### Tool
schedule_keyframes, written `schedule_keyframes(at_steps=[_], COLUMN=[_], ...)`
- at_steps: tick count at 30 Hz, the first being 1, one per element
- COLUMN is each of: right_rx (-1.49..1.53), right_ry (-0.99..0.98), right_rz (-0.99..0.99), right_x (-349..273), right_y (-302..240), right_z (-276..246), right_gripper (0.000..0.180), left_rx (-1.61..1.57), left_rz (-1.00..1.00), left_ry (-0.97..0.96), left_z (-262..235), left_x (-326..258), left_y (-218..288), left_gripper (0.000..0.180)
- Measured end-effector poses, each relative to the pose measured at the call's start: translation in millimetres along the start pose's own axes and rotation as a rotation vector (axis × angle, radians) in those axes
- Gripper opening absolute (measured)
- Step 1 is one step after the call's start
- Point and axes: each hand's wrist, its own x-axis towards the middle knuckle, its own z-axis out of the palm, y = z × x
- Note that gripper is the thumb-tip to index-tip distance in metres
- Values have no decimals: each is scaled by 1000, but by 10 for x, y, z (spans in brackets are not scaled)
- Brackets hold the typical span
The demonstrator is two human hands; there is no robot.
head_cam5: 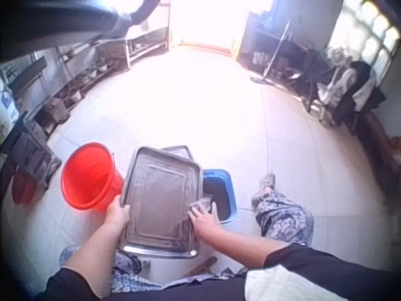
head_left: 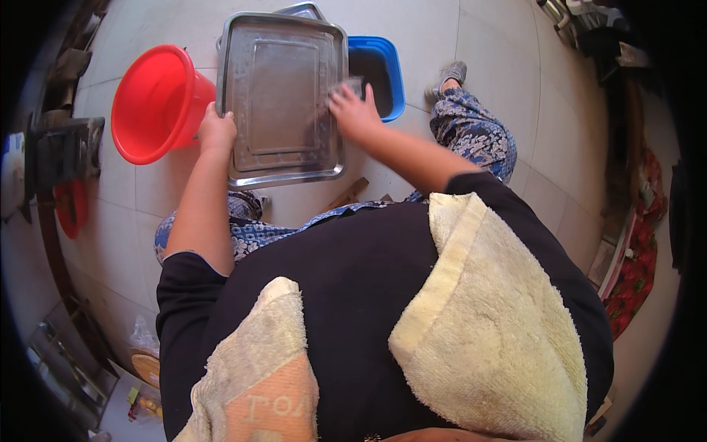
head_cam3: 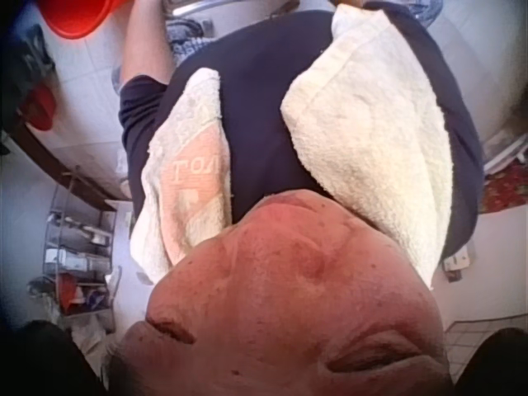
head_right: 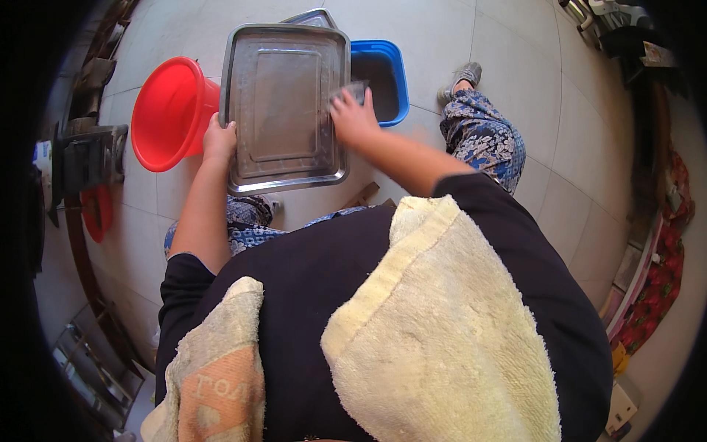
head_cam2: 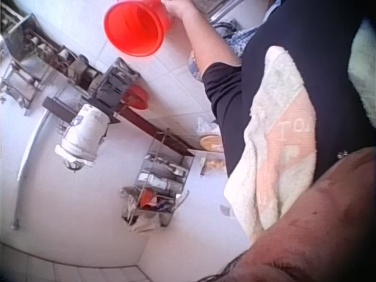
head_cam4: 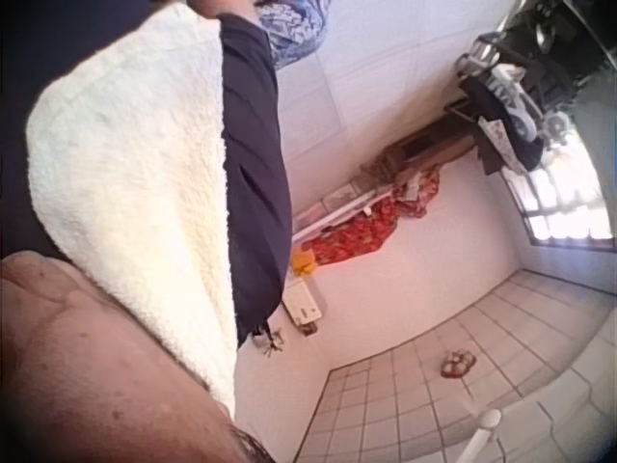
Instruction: The person sits on the floor and scrubs a rectangular metal tray with a cloth. They repeatedly dip the cloth into a blue container of water and wipe the tray's surface, flipping it over to clean both sides.
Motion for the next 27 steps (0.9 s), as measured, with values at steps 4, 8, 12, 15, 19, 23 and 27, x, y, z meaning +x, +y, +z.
schedule_keyframes(at_steps=[4, 8, 12, 15, 19, 23, 27], right_rx=[53, -55, 40, 126, 203, 128, 221], right_ry=[137, 128, 51, -43, -45, 63, 125], right_rz=[-112, 61, 225, 171, -68, -35, 152], right_x=[-654, 8, 651, 379, -695, -395, 494], right_y=[-287, -16, 372, 214, -302, -280, 16], right_z=[206, 62, -101, -74, 151, 140, 15], right_gripper=[48, 50, 51, 60, 65, 68, 67], left_rx=[5, 70, 32, -14, -45, -50, -6], left_rz=[-9, 18, 25, 55, -22, -64, 27], left_ry=[-42, -28, 26, 73, 4, -34, 126], left_z=[-16, -6, 3, 15, 10, 45, 131], left_x=[-16, 72, -27, -69, -120, -15, -47], left_y=[24, -60, 28, -41, 45, -30, -181], left_gripper=[54, 55, 54, 51, 52, 54, 48])
